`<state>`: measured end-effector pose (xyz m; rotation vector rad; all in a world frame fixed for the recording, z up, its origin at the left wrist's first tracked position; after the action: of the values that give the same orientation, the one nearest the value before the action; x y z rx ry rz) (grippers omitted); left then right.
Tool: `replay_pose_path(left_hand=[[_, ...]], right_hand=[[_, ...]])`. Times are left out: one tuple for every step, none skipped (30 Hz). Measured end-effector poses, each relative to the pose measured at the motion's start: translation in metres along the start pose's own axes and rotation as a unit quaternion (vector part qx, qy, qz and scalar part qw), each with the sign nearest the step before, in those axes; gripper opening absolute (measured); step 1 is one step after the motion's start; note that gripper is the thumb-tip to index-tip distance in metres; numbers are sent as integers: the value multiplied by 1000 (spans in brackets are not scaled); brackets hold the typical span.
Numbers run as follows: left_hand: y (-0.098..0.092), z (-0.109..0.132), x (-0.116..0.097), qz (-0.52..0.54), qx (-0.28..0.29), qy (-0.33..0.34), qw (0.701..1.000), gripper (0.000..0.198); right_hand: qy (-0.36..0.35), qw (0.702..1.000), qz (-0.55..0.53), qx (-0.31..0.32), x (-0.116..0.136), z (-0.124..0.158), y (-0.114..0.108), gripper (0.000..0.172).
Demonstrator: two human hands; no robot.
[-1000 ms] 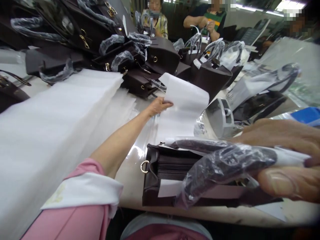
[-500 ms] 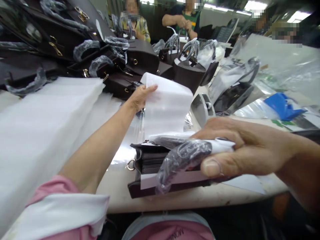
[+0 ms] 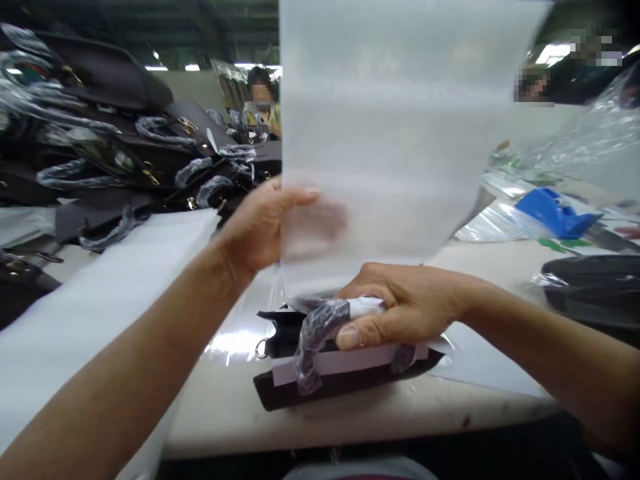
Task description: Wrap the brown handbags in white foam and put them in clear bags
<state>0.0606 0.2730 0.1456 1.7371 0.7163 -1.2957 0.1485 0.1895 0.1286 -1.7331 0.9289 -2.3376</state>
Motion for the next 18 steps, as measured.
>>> replay_pose_path(left_hand=[[4, 12, 11, 21, -5, -36, 999, 15], [5, 23, 21, 42, -22, -65, 997, 17], [3, 32, 31, 56, -44, -90, 993, 19], [-1, 39, 39, 61, -62, -107, 990, 21], [-4, 43, 45, 61, -72, -120, 988, 23], [-7, 45, 50, 55, -72, -131, 987, 23], [-9, 46, 53, 46, -62, -140, 987, 22], [-10, 45, 55, 38, -49, -147, 987, 21], [-11, 44, 57, 31, -36, -151, 987, 20], [-13, 42, 58, 26, -29, -150, 988, 19], [-14, 40, 58, 22, -27, -144, 989, 20], [-16, 38, 59, 18, -29, -134, 990, 20], [-17, 37, 59, 13, -31, -124, 992, 21], [-19, 36, 60, 7, -32, -115, 993, 20], [-20, 35, 60, 2, -32, -107, 994, 18], [-20, 34, 60, -3, -32, -100, 994, 15], [-21, 34, 60, -7, -32, -93, 995, 13], [-21, 33, 58, -9, -31, -85, 996, 12]], right_hand=[[-1, 1000, 8, -2, 0, 0, 1, 35], [-4, 1000, 18, -6, 0, 1, 2, 36], [-9, 999, 33, -23, 0, 1, 2, 36], [-15, 997, 56, -55, 1, 1, 0, 36], [-19, 990, 89, -103, 3, 1, -2, 35], [-23, 978, 129, -161, 5, 3, -5, 35], [-24, 960, 170, -221, 8, 6, -7, 34], [-22, 939, 204, -275, 10, 11, -9, 34], [-20, 921, 227, -315, 12, 15, -8, 36], [-21, 910, 236, -341, 14, 21, -7, 38], [-30, 904, 232, -358, 15, 27, -7, 41], [-48, 897, 218, -382, 16, 35, -8, 44], [-69, 879, 202, -426, 17, 47, -13, 46], [-81, 844, 190, -495, 17, 63, -22, 47], [-77, 790, 183, -579, 14, 82, -32, 46], [-59, 728, 172, -662, 9, 101, -41, 47], [-33, 680, 147, -718, 0, 116, -49, 50], [-10, 667, 101, -738, -12, 122, -57, 56]])
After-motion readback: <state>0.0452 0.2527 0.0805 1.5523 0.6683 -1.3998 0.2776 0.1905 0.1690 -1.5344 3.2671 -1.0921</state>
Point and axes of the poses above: each hand's wrist, its own z-axis away from the middle knuckle, its own y-axis out of the palm, x = y × z, the point moved 7 cm from there along -z, towards the middle knuckle, and after that the axes turned 2 degrees about x, right-handed, at the moved point
